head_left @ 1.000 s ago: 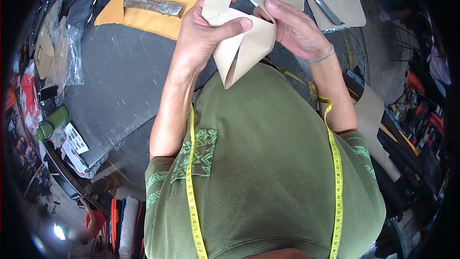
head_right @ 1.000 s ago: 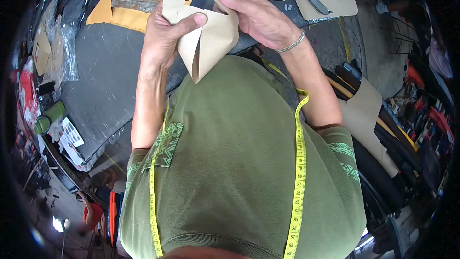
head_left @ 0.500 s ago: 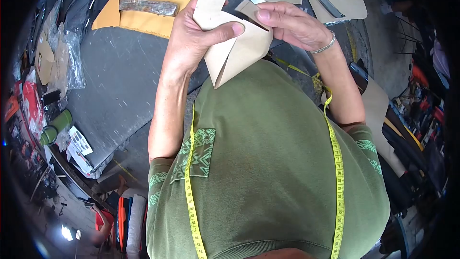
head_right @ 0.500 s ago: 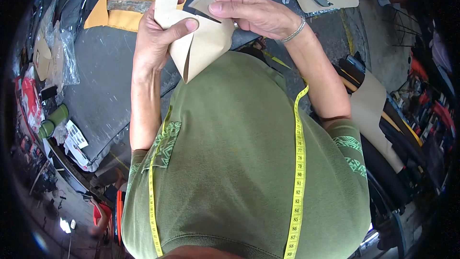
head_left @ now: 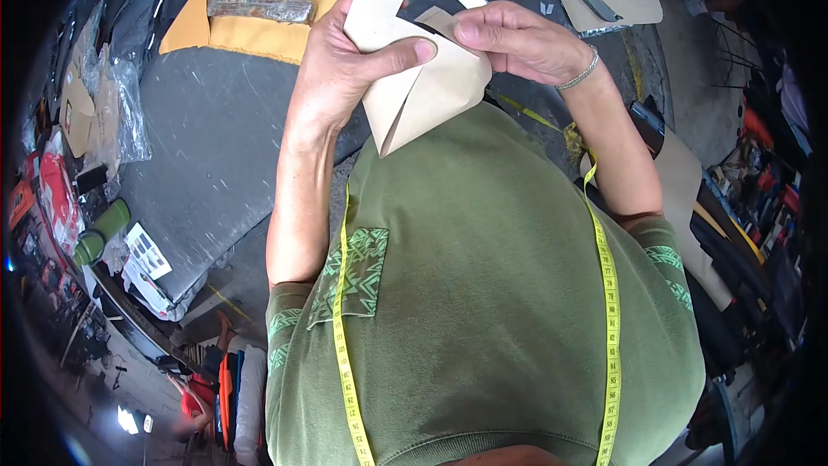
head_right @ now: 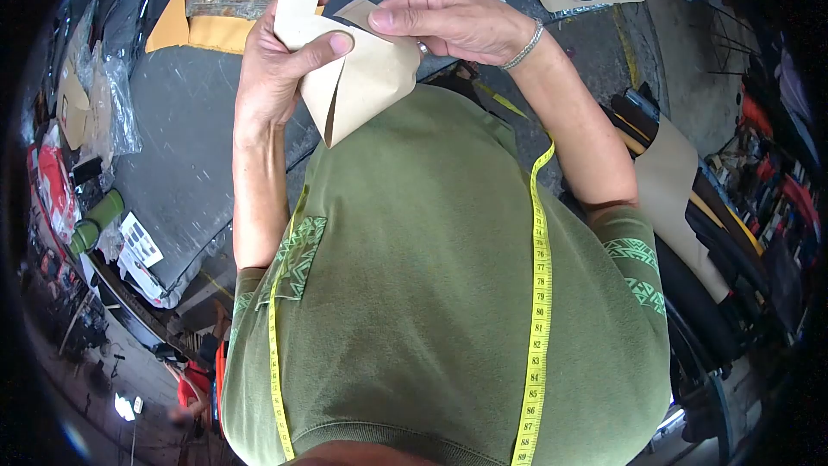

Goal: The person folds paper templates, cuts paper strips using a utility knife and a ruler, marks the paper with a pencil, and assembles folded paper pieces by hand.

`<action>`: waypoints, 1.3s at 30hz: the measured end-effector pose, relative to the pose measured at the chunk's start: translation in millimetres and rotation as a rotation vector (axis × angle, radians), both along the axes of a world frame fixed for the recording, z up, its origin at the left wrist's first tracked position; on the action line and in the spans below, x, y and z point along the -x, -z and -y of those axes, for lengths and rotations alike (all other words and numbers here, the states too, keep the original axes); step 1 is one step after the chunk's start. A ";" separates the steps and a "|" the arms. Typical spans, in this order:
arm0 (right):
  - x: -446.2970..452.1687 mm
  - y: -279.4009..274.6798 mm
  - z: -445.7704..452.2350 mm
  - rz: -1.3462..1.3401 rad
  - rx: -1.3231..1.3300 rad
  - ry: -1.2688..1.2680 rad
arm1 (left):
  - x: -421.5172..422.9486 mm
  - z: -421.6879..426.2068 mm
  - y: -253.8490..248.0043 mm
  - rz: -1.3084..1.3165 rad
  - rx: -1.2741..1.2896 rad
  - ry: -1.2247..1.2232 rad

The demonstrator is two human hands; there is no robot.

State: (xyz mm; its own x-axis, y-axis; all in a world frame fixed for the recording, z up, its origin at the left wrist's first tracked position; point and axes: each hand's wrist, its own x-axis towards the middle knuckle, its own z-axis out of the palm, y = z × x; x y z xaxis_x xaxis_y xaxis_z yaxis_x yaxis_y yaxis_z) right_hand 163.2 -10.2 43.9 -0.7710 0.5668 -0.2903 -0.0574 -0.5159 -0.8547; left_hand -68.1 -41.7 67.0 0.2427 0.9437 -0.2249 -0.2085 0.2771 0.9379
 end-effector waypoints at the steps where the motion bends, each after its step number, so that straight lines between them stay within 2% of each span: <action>1: -0.5 1.8 -0.6 0.003 0.012 -0.009 | 0.1 0.0 0.8 -0.001 0.001 0.003; 13: -2.2 5.9 -1.0 -0.023 0.068 -0.069 | 1.7 1.4 2.6 0.007 -0.009 0.012; 16: 3.6 -5.1 4.7 -0.036 0.082 -0.007 | 1.6 2.2 2.1 0.015 -0.010 0.013; 30: -3.9 8.9 -5.1 -0.002 -0.013 -0.164 | 6.1 4.4 1.4 0.002 -0.019 0.071; 39: -1.7 -1.5 -2.6 -0.118 -0.039 -0.213 | 11.4 9.6 -2.1 0.013 -0.049 0.105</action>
State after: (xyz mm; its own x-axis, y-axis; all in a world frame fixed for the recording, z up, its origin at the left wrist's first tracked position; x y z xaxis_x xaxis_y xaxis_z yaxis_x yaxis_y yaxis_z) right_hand 164.9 -7.6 45.3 -0.9014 0.3972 -0.1723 -0.0516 -0.4937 -0.8681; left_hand -79.5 -51.3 69.1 0.3430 0.9229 -0.1749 -0.1931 0.2515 0.9484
